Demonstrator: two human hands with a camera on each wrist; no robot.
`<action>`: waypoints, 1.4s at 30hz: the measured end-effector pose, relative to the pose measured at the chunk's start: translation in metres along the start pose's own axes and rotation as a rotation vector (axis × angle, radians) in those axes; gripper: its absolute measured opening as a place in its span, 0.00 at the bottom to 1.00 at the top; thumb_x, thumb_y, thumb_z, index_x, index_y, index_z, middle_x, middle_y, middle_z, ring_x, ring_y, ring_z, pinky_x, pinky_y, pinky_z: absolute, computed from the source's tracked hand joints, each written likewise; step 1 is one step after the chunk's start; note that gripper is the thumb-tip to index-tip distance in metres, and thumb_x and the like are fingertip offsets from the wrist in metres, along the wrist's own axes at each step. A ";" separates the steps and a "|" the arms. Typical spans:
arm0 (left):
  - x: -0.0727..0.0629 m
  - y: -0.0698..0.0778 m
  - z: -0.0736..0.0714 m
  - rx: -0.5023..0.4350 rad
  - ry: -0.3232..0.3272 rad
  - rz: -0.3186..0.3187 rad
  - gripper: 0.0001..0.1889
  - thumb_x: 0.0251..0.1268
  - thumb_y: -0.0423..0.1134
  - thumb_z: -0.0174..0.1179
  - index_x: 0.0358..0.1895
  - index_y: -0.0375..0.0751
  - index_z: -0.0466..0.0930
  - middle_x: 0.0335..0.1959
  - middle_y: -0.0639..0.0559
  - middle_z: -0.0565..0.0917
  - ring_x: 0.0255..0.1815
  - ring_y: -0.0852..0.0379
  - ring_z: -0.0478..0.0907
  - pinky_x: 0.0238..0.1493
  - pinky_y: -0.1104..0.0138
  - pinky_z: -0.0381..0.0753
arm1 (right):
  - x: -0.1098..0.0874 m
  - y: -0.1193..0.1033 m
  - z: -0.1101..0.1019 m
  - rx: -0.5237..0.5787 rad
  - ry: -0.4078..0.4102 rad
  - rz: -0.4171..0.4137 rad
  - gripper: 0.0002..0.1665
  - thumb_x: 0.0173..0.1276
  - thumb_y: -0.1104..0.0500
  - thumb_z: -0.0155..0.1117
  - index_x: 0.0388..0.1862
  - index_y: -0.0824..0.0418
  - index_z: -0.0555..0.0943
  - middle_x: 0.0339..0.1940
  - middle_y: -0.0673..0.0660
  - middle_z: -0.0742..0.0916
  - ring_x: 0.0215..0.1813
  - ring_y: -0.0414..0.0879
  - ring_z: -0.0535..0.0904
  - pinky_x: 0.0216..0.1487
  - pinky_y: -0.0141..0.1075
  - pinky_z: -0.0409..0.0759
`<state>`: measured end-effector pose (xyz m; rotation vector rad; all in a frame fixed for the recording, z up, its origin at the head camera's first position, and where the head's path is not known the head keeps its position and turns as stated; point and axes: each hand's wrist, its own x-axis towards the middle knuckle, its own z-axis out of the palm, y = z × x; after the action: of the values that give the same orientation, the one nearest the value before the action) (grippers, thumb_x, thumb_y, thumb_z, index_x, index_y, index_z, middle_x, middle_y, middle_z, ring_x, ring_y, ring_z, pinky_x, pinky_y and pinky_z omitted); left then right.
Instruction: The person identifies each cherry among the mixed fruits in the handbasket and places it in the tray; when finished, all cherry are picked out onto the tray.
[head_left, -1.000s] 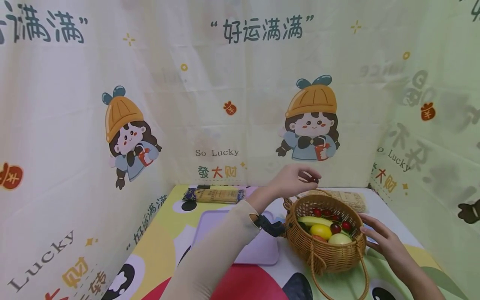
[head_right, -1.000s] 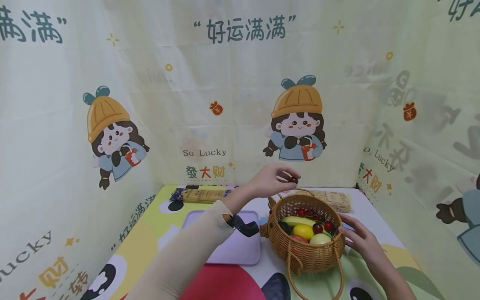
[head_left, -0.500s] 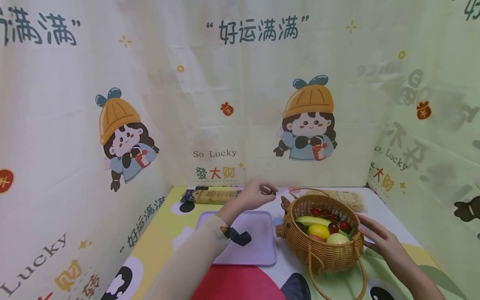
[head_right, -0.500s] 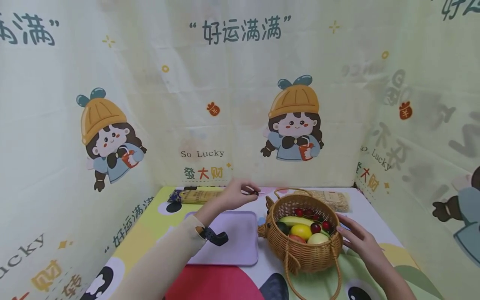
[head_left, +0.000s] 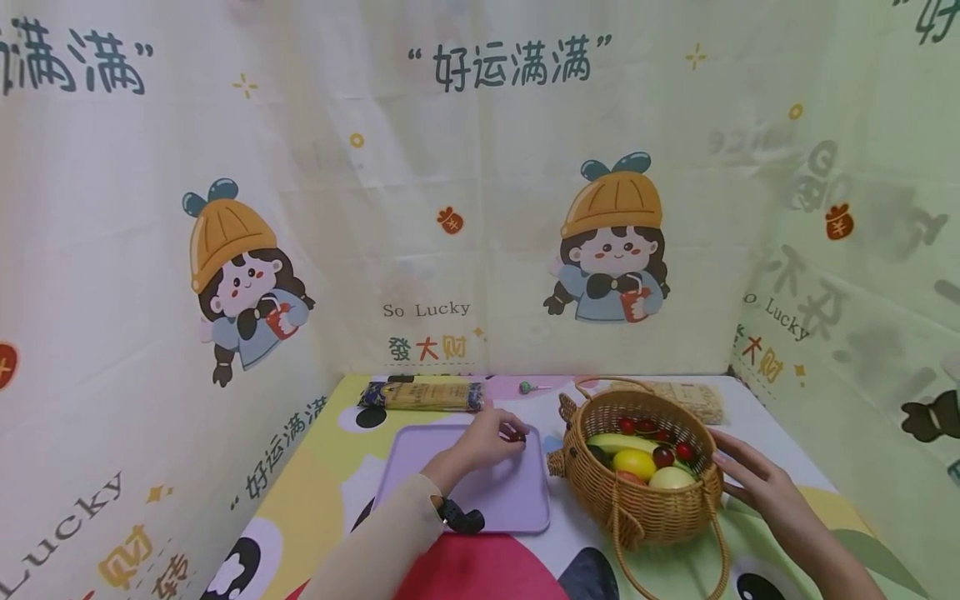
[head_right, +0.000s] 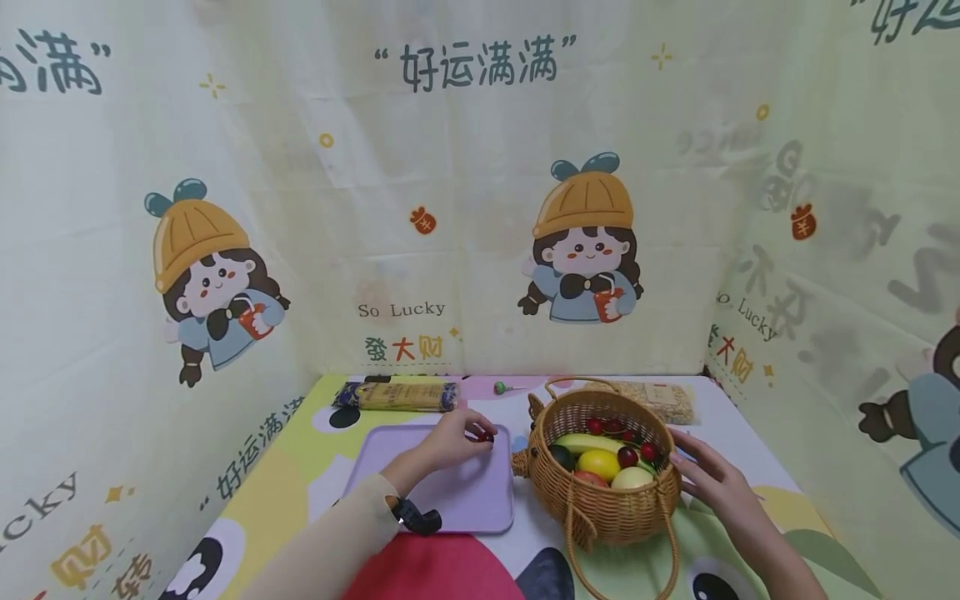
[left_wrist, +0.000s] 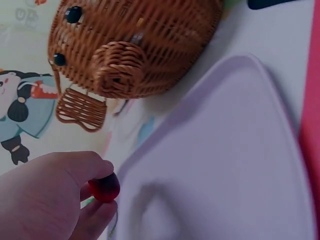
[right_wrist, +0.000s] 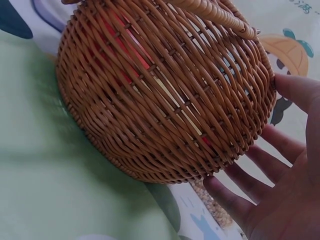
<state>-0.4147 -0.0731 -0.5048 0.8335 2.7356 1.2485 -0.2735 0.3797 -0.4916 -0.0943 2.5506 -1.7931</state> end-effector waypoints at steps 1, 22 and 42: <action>-0.002 -0.001 0.001 0.002 -0.002 -0.006 0.12 0.68 0.32 0.76 0.53 0.38 0.93 0.48 0.48 0.94 0.49 0.53 0.91 0.52 0.65 0.88 | 0.000 0.000 0.000 0.001 0.000 0.001 0.42 0.93 0.42 0.49 0.93 0.63 0.55 0.64 0.20 0.72 0.60 0.12 0.74 0.57 0.29 0.87; -0.012 -0.006 0.013 0.058 -0.006 -0.008 0.11 0.64 0.30 0.79 0.49 0.40 0.95 0.45 0.47 0.90 0.47 0.51 0.89 0.50 0.66 0.88 | -0.002 0.000 0.004 -0.002 0.021 0.017 0.43 0.93 0.40 0.48 0.93 0.62 0.55 0.73 0.30 0.71 0.60 0.11 0.72 0.58 0.29 0.87; 0.027 0.092 -0.010 0.003 0.063 0.132 0.08 0.76 0.43 0.72 0.51 0.50 0.94 0.51 0.57 0.93 0.57 0.54 0.90 0.62 0.60 0.90 | -0.002 -0.002 0.003 0.022 0.028 0.038 0.46 0.92 0.41 0.51 0.92 0.67 0.54 0.74 0.34 0.73 0.60 0.11 0.74 0.59 0.27 0.87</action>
<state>-0.3977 -0.0172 -0.4276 1.0078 2.7716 1.3158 -0.2713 0.3767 -0.4903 -0.0206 2.5327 -1.8218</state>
